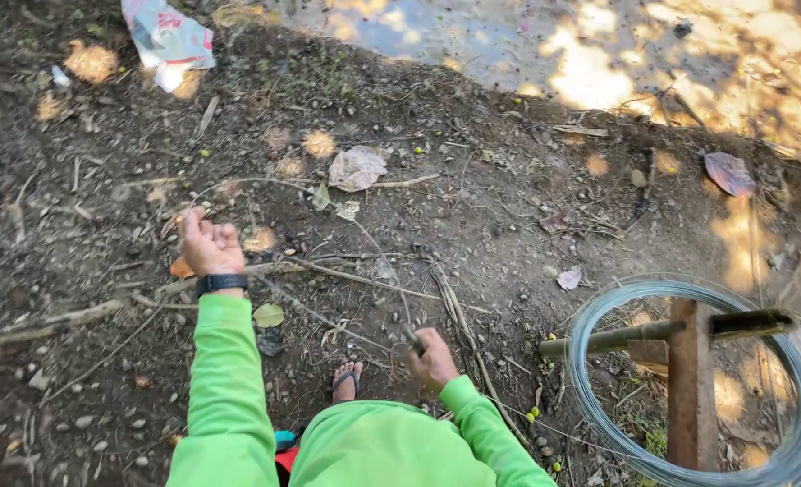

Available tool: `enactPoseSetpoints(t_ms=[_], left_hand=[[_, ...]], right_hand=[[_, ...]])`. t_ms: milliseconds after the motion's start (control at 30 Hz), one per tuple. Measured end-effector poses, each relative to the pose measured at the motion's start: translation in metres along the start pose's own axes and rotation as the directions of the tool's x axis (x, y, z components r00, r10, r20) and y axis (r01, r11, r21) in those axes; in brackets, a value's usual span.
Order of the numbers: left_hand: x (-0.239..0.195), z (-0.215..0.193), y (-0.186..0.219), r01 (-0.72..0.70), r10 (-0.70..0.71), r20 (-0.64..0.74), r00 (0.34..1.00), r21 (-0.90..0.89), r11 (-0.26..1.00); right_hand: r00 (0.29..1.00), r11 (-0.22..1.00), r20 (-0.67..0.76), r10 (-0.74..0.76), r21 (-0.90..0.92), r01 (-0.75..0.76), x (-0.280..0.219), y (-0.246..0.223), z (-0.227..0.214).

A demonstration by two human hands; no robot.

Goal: The recorder prepares lengths of wire by unspooling it from a coil and using pliers to cut it.

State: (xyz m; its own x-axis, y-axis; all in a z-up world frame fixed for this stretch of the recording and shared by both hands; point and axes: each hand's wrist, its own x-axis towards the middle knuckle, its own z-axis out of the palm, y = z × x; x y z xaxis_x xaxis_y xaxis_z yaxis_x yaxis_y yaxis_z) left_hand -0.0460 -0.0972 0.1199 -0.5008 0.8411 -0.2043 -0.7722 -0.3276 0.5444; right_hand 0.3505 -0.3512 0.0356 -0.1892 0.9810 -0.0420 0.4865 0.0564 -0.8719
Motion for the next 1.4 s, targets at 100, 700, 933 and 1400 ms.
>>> enactPoseSetpoints(t_ms=[100, 700, 933, 1400], left_hand=[[-0.005, 0.014, -0.004, -0.009, 0.009, 0.003, 1.0, 0.025, 1.0], [0.027, -0.039, 0.045, 0.199, -0.187, -0.071, 0.98, 0.257, 0.946], [0.049, -0.086, 0.012, -0.092, -0.05, -0.284, 0.957, -0.464, 0.881], [-0.018, -0.023, 0.139, 0.173, -0.687, 0.315, 0.655, 0.822, 0.543]], right_hand=[[0.983, 0.985, 0.055, 0.173, 0.013, -0.173, 0.004, 0.003, -0.007], [0.876, 0.964, 0.436, 0.203, 0.069, -0.258, -0.014, 0.045, -0.026], [0.968, 0.985, 0.245, 0.057, 0.146, -0.095, -0.028, 0.053, -0.028], [0.89, 0.97, 0.398, 0.221, 0.007, -0.244, -0.05, 0.052, -0.097]])
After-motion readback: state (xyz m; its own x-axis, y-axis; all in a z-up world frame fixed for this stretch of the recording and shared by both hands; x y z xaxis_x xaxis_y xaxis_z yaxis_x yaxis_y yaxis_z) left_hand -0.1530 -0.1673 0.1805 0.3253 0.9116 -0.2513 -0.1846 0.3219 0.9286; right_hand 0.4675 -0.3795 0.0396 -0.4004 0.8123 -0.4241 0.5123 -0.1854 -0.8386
